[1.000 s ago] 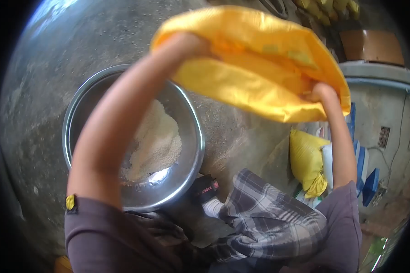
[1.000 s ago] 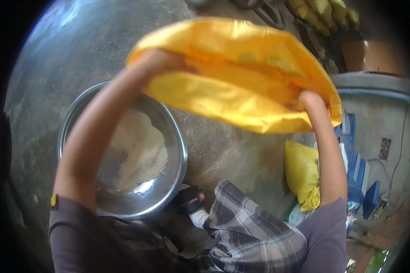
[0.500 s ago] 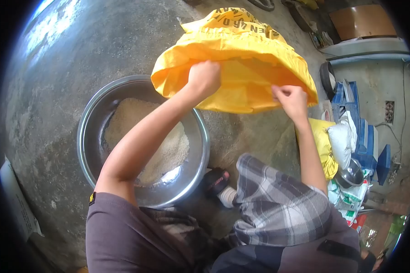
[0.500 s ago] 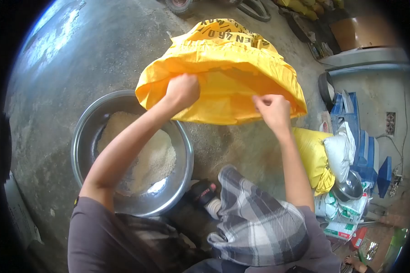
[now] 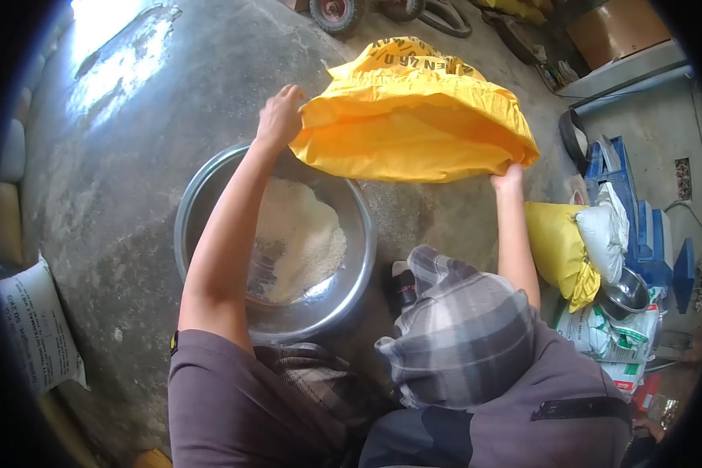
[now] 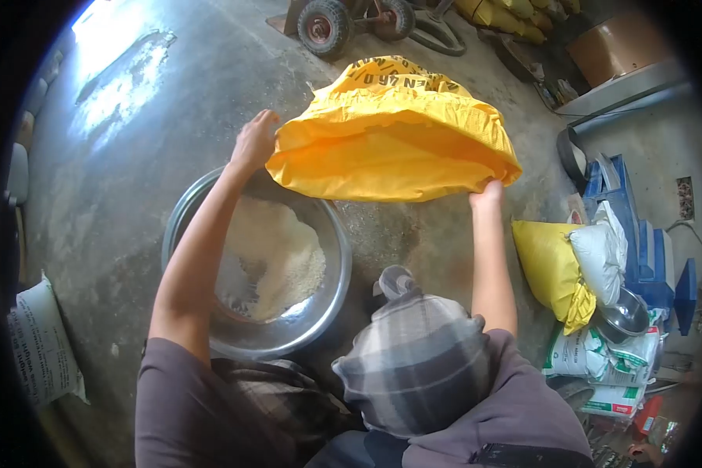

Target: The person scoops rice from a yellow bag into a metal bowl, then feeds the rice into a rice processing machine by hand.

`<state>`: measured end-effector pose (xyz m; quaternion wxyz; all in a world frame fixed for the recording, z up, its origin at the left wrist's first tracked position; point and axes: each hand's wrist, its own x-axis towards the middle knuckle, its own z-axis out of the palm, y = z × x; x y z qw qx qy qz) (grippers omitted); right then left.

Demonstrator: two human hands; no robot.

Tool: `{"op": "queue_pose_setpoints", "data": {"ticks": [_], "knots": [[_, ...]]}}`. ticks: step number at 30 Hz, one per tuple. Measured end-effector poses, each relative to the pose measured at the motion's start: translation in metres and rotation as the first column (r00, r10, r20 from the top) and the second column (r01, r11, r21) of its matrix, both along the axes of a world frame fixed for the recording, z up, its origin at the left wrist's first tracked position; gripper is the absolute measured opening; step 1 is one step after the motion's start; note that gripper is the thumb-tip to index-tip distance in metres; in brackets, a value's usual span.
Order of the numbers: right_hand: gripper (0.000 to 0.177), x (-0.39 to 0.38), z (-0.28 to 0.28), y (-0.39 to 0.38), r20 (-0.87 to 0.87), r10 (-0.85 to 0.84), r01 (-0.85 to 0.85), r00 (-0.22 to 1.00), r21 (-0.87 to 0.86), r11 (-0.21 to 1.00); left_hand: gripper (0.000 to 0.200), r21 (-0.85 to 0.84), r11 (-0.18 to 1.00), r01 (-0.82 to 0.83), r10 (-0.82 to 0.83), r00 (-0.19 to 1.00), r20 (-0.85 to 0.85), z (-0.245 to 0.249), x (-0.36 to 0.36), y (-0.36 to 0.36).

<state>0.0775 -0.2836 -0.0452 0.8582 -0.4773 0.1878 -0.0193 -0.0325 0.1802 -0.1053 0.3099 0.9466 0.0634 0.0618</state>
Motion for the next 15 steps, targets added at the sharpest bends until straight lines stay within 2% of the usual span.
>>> {"op": "queue_pose_setpoints", "data": {"ticks": [1,2,4,5,6,7,8,10,12,14,15], "knots": [[0.045,-0.002,0.014,0.005,-0.04,-0.007,0.005,0.999,-0.046,0.999,0.066,-0.012,0.998,0.062,-0.057,0.963,0.263,0.004,-0.009,-0.003],[0.045,-0.006,0.021,0.013,-0.033,-0.01,0.008,0.999,-0.035,0.999,0.066,-0.001,0.998,0.065,-0.062,0.961,0.269,0.007,-0.014,-0.013],[0.045,-0.005,0.027,0.014,0.117,-0.117,0.122,0.986,-0.039,0.992,0.075,0.13,0.988,-0.088,0.093,0.995,-0.04,0.042,-0.03,-0.064],[0.046,0.004,0.018,0.011,0.132,-0.145,0.15,0.981,-0.028,0.988,0.075,0.132,0.987,-0.094,0.098,0.995,-0.028,0.044,-0.03,-0.08],[0.048,-0.003,0.026,0.022,0.123,-0.167,0.171,0.978,-0.018,0.985,0.082,0.21,0.965,-0.154,0.146,0.988,0.053,0.04,-0.026,-0.094],[0.047,-0.01,0.036,0.027,0.077,-0.13,0.137,0.989,-0.097,0.986,0.089,0.284,0.932,-0.223,0.19,0.972,0.137,0.033,-0.02,-0.099],[0.047,-0.016,0.042,0.027,0.029,-0.099,0.102,0.995,-0.172,0.98,0.089,0.288,0.927,-0.239,0.203,0.968,0.149,0.02,-0.008,-0.099],[0.043,-0.023,0.041,0.005,0.042,0.122,-0.113,0.992,-0.186,0.976,0.095,-0.098,0.937,-0.334,0.347,0.917,0.194,-0.002,0.017,-0.095],[0.044,-0.037,0.05,-0.03,0.114,0.408,-0.332,0.906,-0.408,0.85,0.09,-0.114,0.95,-0.29,0.309,0.922,0.235,0.013,0.014,-0.099],[0.04,-0.043,0.063,-0.066,0.015,0.689,-0.597,0.725,-0.485,0.639,0.084,0.017,0.958,-0.288,0.28,0.944,0.176,0.021,0.017,-0.108],[0.04,-0.052,0.073,-0.068,0.034,0.685,-0.589,0.727,-0.482,0.649,0.07,-0.057,0.963,-0.263,0.269,0.933,0.241,0.01,0.027,-0.109]]}}
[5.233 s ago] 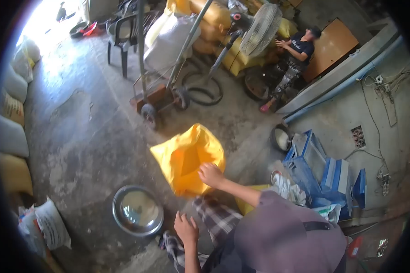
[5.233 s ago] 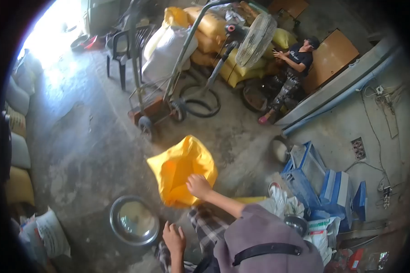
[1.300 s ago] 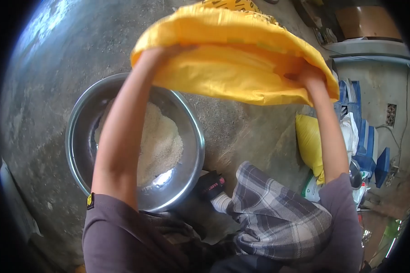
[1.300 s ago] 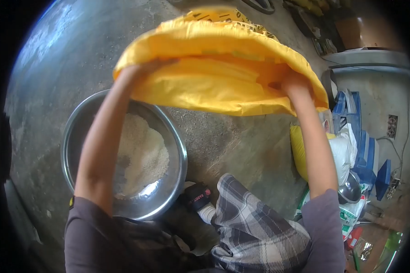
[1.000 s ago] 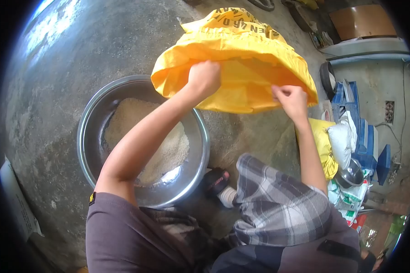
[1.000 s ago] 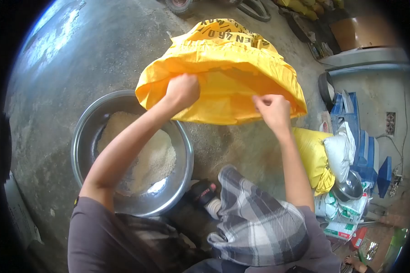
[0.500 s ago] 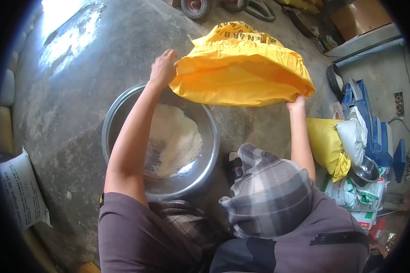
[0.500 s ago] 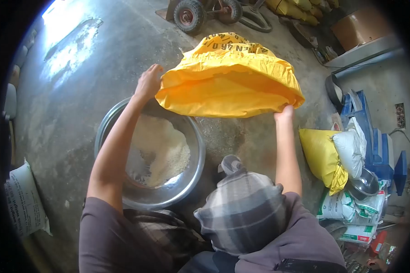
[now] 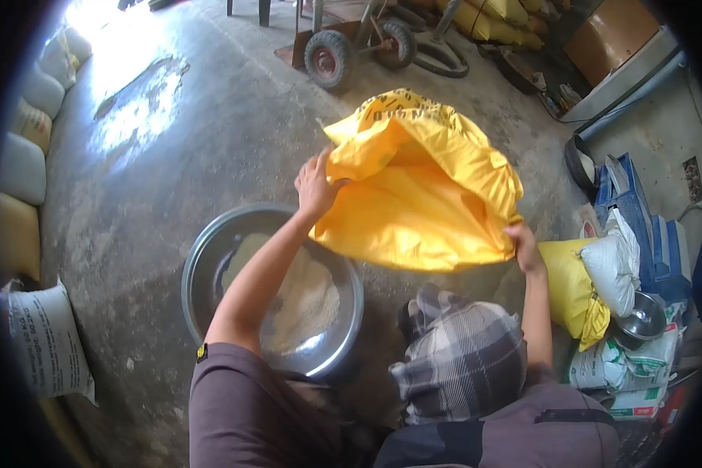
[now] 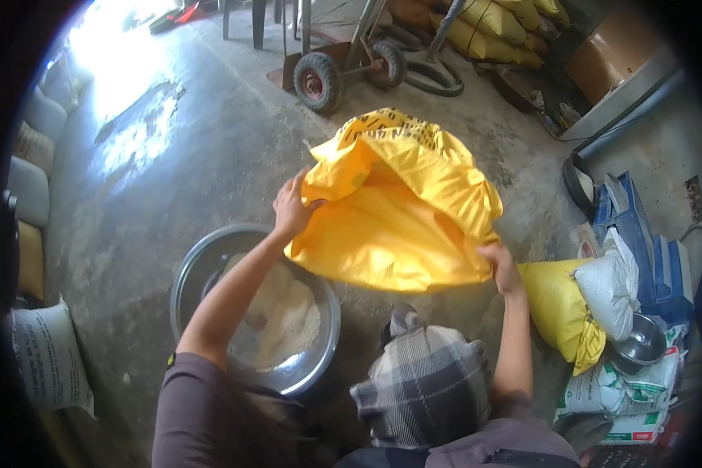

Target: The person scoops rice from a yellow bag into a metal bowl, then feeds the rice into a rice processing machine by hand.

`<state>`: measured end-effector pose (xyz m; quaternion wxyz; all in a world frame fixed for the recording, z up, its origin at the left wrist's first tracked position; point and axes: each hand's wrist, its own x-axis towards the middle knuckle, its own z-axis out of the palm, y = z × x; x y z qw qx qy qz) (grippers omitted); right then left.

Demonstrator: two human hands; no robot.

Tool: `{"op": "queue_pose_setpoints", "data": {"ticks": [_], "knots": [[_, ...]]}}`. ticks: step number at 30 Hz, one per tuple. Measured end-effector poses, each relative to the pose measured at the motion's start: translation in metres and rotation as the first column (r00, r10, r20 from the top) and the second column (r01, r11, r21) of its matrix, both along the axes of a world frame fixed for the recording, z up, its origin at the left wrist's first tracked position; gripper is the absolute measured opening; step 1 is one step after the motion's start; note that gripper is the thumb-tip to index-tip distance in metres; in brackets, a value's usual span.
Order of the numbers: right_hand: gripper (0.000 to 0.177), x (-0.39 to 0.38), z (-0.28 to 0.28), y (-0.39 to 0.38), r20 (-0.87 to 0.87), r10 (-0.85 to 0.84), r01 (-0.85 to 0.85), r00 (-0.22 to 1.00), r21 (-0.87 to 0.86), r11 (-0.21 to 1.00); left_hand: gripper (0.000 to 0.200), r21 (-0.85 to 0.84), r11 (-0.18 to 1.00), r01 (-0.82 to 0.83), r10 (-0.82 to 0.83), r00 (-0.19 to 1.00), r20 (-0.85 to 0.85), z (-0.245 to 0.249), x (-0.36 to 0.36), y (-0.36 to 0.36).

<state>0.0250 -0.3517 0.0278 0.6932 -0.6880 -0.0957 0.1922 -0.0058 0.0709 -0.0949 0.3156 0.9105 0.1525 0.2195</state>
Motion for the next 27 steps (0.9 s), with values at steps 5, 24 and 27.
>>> {"op": "queue_pose_setpoints", "data": {"ticks": [5,24,27], "knots": [[0.037,0.029,0.0,-0.014,0.255,-0.344,0.354,0.904,0.009,0.935,0.033,-1.0,-0.009,0.013,-0.015,1.0,0.013,0.033,0.049,0.004],[0.054,0.195,-0.115,-0.089,-0.414,-0.001,0.084,0.91,0.183,0.98,0.047,-0.998,0.064,0.02,-0.251,0.968,0.003,0.086,0.172,-0.01],[0.067,0.188,-0.034,-0.125,-0.017,-0.174,0.121,0.985,-0.65,0.75,0.055,-0.628,0.756,-0.188,0.077,0.977,-0.2,0.123,0.136,0.019]]}}
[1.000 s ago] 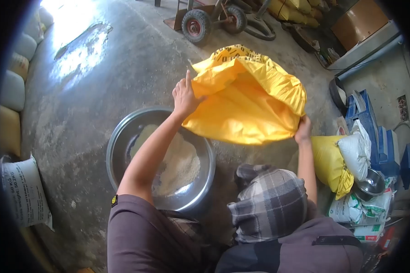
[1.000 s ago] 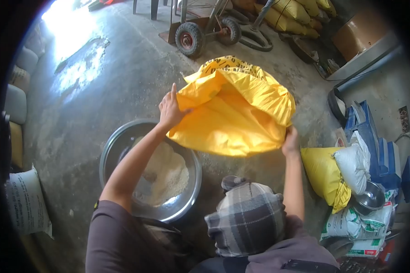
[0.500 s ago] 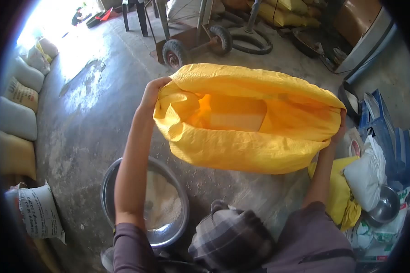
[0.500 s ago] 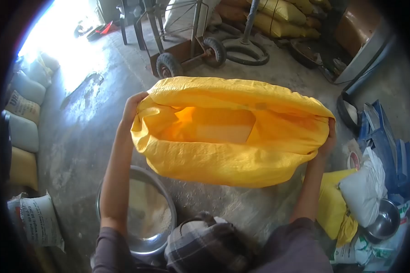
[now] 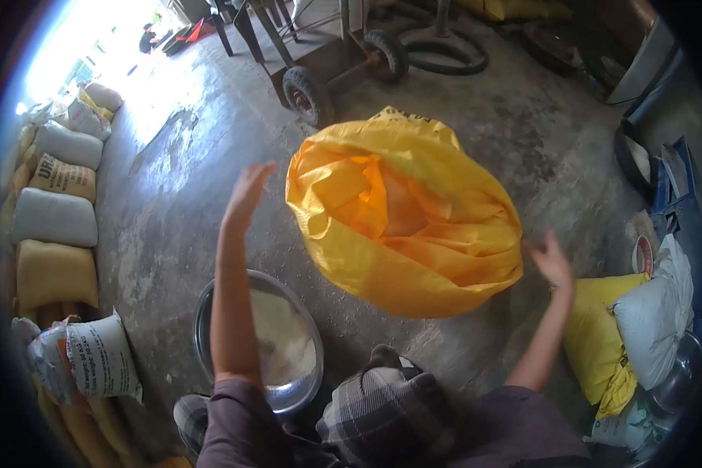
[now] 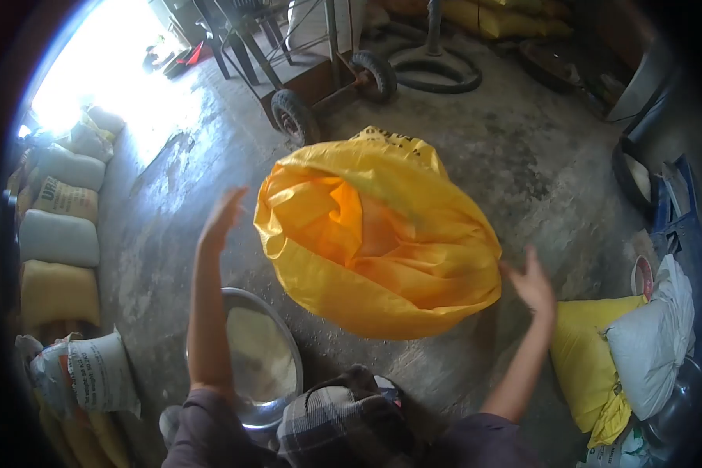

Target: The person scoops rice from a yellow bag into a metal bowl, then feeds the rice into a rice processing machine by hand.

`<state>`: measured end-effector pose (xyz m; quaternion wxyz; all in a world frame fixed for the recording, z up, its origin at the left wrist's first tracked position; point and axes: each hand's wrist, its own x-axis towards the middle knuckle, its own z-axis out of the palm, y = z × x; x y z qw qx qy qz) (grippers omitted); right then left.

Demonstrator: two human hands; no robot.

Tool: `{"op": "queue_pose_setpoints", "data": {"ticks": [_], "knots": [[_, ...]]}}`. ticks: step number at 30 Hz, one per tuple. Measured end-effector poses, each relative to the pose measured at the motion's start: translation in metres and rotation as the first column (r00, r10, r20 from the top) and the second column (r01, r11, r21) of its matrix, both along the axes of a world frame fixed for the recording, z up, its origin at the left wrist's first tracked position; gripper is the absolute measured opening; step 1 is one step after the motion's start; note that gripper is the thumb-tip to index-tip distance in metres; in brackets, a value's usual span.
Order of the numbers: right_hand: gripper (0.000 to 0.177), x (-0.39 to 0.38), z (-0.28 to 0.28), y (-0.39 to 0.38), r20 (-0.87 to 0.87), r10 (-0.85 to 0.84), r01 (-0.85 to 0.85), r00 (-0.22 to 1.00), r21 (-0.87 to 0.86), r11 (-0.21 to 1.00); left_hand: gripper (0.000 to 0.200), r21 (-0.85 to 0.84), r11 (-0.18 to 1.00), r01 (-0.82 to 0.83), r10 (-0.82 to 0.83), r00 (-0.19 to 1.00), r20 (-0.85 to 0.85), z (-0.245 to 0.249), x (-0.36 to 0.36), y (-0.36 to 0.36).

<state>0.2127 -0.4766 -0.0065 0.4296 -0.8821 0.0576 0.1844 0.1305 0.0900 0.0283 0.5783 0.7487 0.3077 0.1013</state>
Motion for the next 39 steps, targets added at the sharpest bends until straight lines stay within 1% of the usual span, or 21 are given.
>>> {"op": "queue_pose_setpoints", "data": {"ticks": [3,5,7,11,12,13,14,15,17,20,21,22,24,25,28,30,31,33,35,37,39], "knots": [[0.082,0.006,0.099,0.057,0.557,0.18,-0.191,0.811,-0.038,0.981,0.069,0.74,0.671,0.045,-0.394,0.867,0.305,0.09,-0.018,-0.076],[0.091,0.024,0.118,0.119,0.696,0.521,-0.491,0.494,-0.27,0.828,0.079,0.917,0.196,0.348,-0.758,0.647,-0.083,0.137,-0.028,-0.14],[0.098,0.03,0.091,0.176,0.597,0.664,-0.442,0.45,-0.496,0.747,0.081,0.695,0.053,0.717,-0.89,0.349,-0.293,0.132,-0.017,-0.168],[0.071,0.073,0.04,0.227,0.161,0.793,-0.545,0.587,-0.645,0.535,0.065,0.211,-0.412,0.886,-0.301,0.086,-0.95,0.056,0.0,-0.177],[0.054,0.1,0.032,0.224,0.275,0.8,-0.636,0.533,-0.494,0.593,0.065,0.216,-0.404,0.889,-0.299,0.095,-0.95,0.016,-0.005,-0.165],[0.039,0.128,0.03,0.216,0.389,0.783,-0.719,0.485,-0.332,0.61,0.057,0.354,0.078,0.932,-0.464,0.348,-0.814,-0.036,-0.013,-0.15],[0.022,0.144,0.043,0.212,0.208,0.641,-0.673,0.738,0.159,0.723,0.049,0.345,0.547,0.763,-0.471,0.621,-0.626,-0.063,-0.019,-0.138],[0.031,0.158,0.052,0.205,0.102,0.499,-0.433,0.861,0.664,0.61,0.049,0.349,0.545,0.762,-0.47,0.623,-0.625,-0.064,-0.023,-0.131],[0.036,0.145,0.102,0.2,0.241,0.235,-0.328,0.942,0.815,0.478,0.035,0.822,0.528,0.215,-0.494,0.865,0.092,-0.066,-0.025,-0.116],[0.034,0.18,0.117,0.2,-0.036,0.202,-0.059,0.979,0.894,0.445,0.019,0.534,0.833,0.147,-0.384,0.848,0.365,0.012,-0.023,-0.08],[0.031,0.193,0.105,0.199,-0.06,0.303,-0.077,0.951,0.903,0.422,0.016,0.974,0.216,-0.063,-0.405,0.902,0.148,0.032,-0.026,-0.046],[0.031,0.199,0.069,0.193,-0.071,0.301,-0.067,0.951,0.904,0.422,0.012,0.96,0.201,-0.194,-0.298,0.922,0.249,0.049,-0.024,-0.034],[0.03,0.203,0.004,0.188,0.679,0.31,-0.584,0.665,0.215,0.783,0.014,0.853,0.334,-0.402,-0.176,0.862,0.475,-0.002,-0.013,-0.026],[0.03,0.2,-0.004,0.188,0.689,0.306,-0.591,0.657,0.219,0.776,0.016,0.782,0.413,-0.467,-0.129,0.82,0.558,-0.025,-0.006,-0.03],[0.033,0.18,-0.024,0.184,0.467,0.267,-0.503,0.843,0.505,0.702,0.042,0.631,0.722,-0.284,-0.052,0.887,0.459,-0.121,0.008,-0.043],[0.035,0.162,-0.036,0.178,0.252,0.279,-0.376,0.926,0.658,0.653,0.053,0.554,0.812,0.184,-0.307,0.942,0.136,-0.165,-0.007,-0.047],[0.036,0.153,-0.041,0.174,0.128,0.29,-0.29,0.948,0.718,0.632,0.068,0.173,0.802,0.571,-0.527,0.814,-0.243,-0.155,-0.018,-0.031],[0.038,0.137,-0.046,0.166,-0.107,0.317,-0.108,0.942,0.798,0.592,0.072,-0.241,0.653,0.718,-0.746,0.665,-0.041,-0.107,-0.043,0.005],[0.048,0.129,-0.02,0.156,-0.163,0.405,-0.197,0.9,0.676,0.71,0.073,-0.151,0.724,0.673,-0.656,0.605,-0.451,-0.019,-0.065,0.03],[0.065,0.11,0.059,0.149,0.032,0.488,-0.488,0.872,0.11,0.866,0.081,0.084,0.759,0.645,-0.357,0.521,-0.775,0.043,-0.057,0.029],[0.074,0.085,0.096,0.168,0.183,0.529,-0.471,0.828,-0.284,0.835,0.098,0.664,0.665,0.342,-0.102,0.922,-0.373,0.057,-0.054,-0.02]]}}
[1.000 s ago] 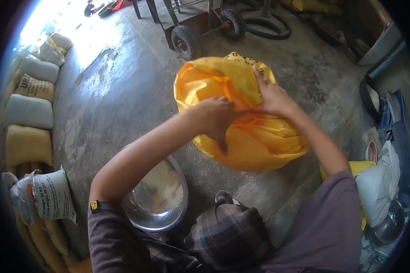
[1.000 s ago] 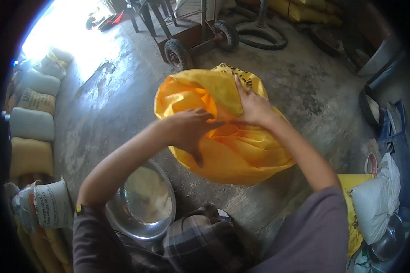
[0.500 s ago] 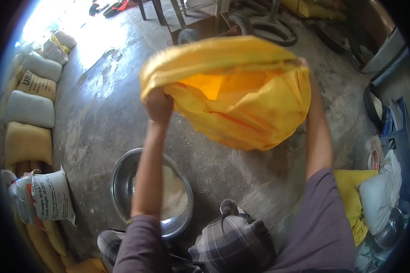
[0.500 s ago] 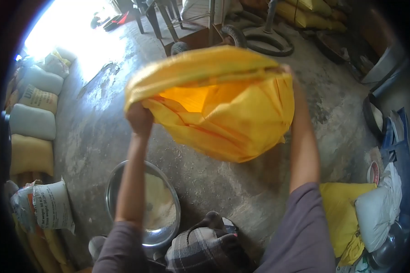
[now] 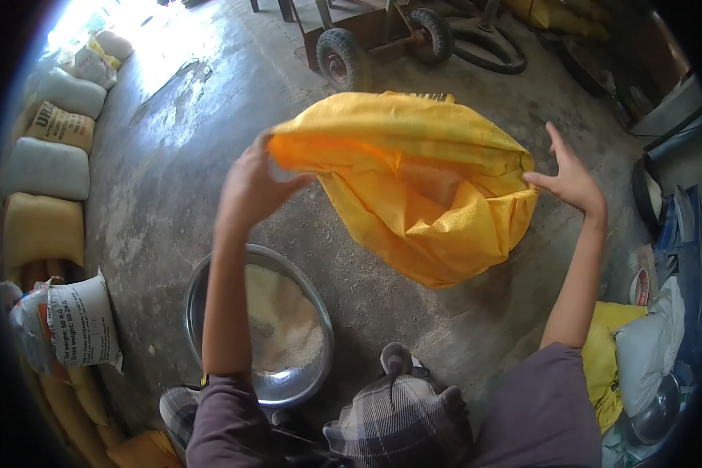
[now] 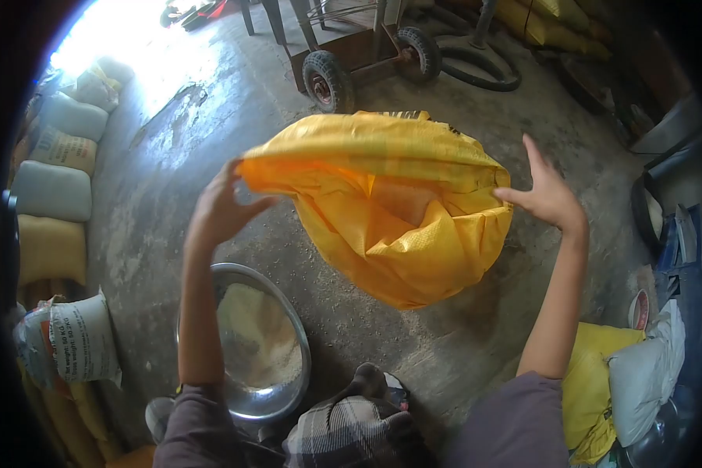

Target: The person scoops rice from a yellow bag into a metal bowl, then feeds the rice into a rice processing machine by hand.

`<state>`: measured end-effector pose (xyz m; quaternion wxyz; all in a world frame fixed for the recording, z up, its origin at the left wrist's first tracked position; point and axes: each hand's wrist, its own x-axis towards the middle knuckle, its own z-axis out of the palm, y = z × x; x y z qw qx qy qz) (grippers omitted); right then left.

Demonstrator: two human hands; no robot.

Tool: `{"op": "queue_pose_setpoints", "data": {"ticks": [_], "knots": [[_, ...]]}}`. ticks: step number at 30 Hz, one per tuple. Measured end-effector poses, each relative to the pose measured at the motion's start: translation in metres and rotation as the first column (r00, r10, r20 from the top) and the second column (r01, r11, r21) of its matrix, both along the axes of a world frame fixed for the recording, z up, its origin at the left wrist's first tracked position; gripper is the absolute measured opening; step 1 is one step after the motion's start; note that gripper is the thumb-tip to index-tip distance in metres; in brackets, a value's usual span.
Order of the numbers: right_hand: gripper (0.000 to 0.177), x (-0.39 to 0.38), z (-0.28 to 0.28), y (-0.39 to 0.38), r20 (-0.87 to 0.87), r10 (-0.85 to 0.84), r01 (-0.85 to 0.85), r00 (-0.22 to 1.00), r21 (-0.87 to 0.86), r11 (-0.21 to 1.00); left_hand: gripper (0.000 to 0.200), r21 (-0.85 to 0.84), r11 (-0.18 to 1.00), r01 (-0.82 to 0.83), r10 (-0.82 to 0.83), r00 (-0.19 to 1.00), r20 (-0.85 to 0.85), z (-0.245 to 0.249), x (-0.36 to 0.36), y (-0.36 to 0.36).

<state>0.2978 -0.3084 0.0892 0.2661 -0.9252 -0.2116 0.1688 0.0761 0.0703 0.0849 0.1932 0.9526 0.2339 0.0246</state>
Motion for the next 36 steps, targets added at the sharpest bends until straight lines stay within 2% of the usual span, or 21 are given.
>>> {"op": "queue_pose_setpoints", "data": {"ticks": [2,3,6,8,10,11,13,14,16,17,19,20,22,23,25,27,29,30,32,35,36], "knots": [[0.09,-0.025,0.015,0.039,0.524,0.134,-0.118,0.841,-0.065,0.991,0.116,0.305,0.948,-0.092,0.112,0.992,-0.05,-0.032,0.029,-0.029],[0.096,-0.041,0.013,0.065,0.577,0.222,-0.184,0.786,-0.124,0.975,0.116,0.302,0.949,-0.092,0.11,0.993,-0.044,-0.046,0.042,-0.031],[0.096,-0.046,-0.061,0.118,0.666,0.287,-0.01,0.688,-0.388,0.922,0.126,0.087,0.972,-0.22,0.193,0.951,0.243,-0.089,0.086,-0.026],[0.06,-0.009,-0.105,0.135,0.774,0.196,0.146,0.602,-0.348,0.926,0.129,-0.307,0.89,-0.338,0.421,0.867,0.265,-0.11,0.111,-0.023],[0.024,0.01,-0.088,0.138,0.401,0.063,0.01,0.914,-0.176,0.984,0.122,-0.276,0.871,-0.406,0.454,0.88,0.139,-0.112,0.127,-0.029],[0.011,0.026,-0.104,0.133,0.492,0.04,-0.069,0.869,0.041,0.997,0.115,-0.245,0.869,-0.43,0.459,0.886,0.07,-0.126,0.14,-0.025],[0.018,0.045,-0.101,0.126,0.249,0.132,-0.229,0.959,0.415,0.88,0.09,-0.141,0.946,-0.291,0.293,0.956,-0.013,-0.143,0.155,-0.017],[0.022,0.046,-0.074,0.122,0.172,0.182,-0.226,0.968,0.29,0.93,0.081,-0.087,0.991,-0.099,0.101,0.995,0.019,-0.143,0.156,-0.016],[0.032,0.067,-0.054,0.113,-0.323,0.238,-0.009,0.916,0.576,0.818,0.065,-0.169,0.963,0.209,-0.182,0.969,0.166,-0.157,0.155,-0.009],[0.03,0.076,-0.052,0.108,-0.543,0.358,0.169,0.759,0.696,0.698,0.059,-0.288,0.899,0.331,-0.246,0.924,0.294,-0.166,0.16,-0.008],[0.028,0.106,-0.061,0.106,-0.694,0.484,0.387,0.532,0.708,0.591,0.052,-0.704,0.69,0.168,-0.008,0.974,0.225,-0.121,0.16,-0.025],[0.028,0.114,-0.062,0.103,-0.695,0.48,0.391,0.535,0.707,0.59,0.052,-0.706,0.687,0.172,-0.014,0.974,0.224,-0.094,0.16,-0.035],[0.029,0.122,-0.072,0.1,-0.629,0.631,0.484,0.455,0.769,0.417,0.047,-0.927,-0.285,0.244,0.218,0.958,0.185,-0.061,0.162,-0.052],[0.029,0.119,-0.084,0.098,-0.637,0.632,0.492,0.441,0.761,0.424,0.047,-0.929,-0.287,0.233,0.227,0.959,0.171,-0.104,0.169,-0.023],[0.028,0.113,-0.125,0.088,-0.397,0.407,0.279,0.822,0.906,0.319,0.044,-0.933,-0.169,0.317,0.255,0.929,0.27,-0.167,0.205,0.009],[0.03,0.137,-0.149,0.095,-0.688,0.481,0.372,0.543,0.71,0.598,0.04,-0.917,-0.007,0.398,0.275,0.883,0.381,-0.223,0.205,0.01],[0.035,0.136,-0.154,0.102,-0.65,0.091,0.423,0.755,0.587,0.69,0.037,-0.875,0.165,0.456,0.273,0.831,0.485,-0.283,0.188,0.044],[0.036,0.146,-0.156,0.104,-0.423,-0.02,0.264,0.906,0.53,0.806,0.04,-0.937,-0.169,0.305,0.412,0.886,0.214,-0.293,0.197,0.055],[0.038,0.161,-0.164,0.09,0.023,-0.11,0.085,0.994,0.492,0.866,0.047,-0.641,0.761,0.097,0.202,0.904,0.377,-0.242,0.189,0.081],[0.044,0.114,-0.088,0.068,0.468,-0.078,-0.203,0.88,0.519,0.83,0.055,-0.747,0.641,0.178,0.399,0.753,0.523,-0.101,0.142,0.033],[0.047,0.09,-0.061,0.067,0.359,0.143,-0.334,0.923,0.559,0.759,0.06,-0.636,0.675,0.375,0.082,0.818,0.569,-0.066,0.134,0.02]]}}
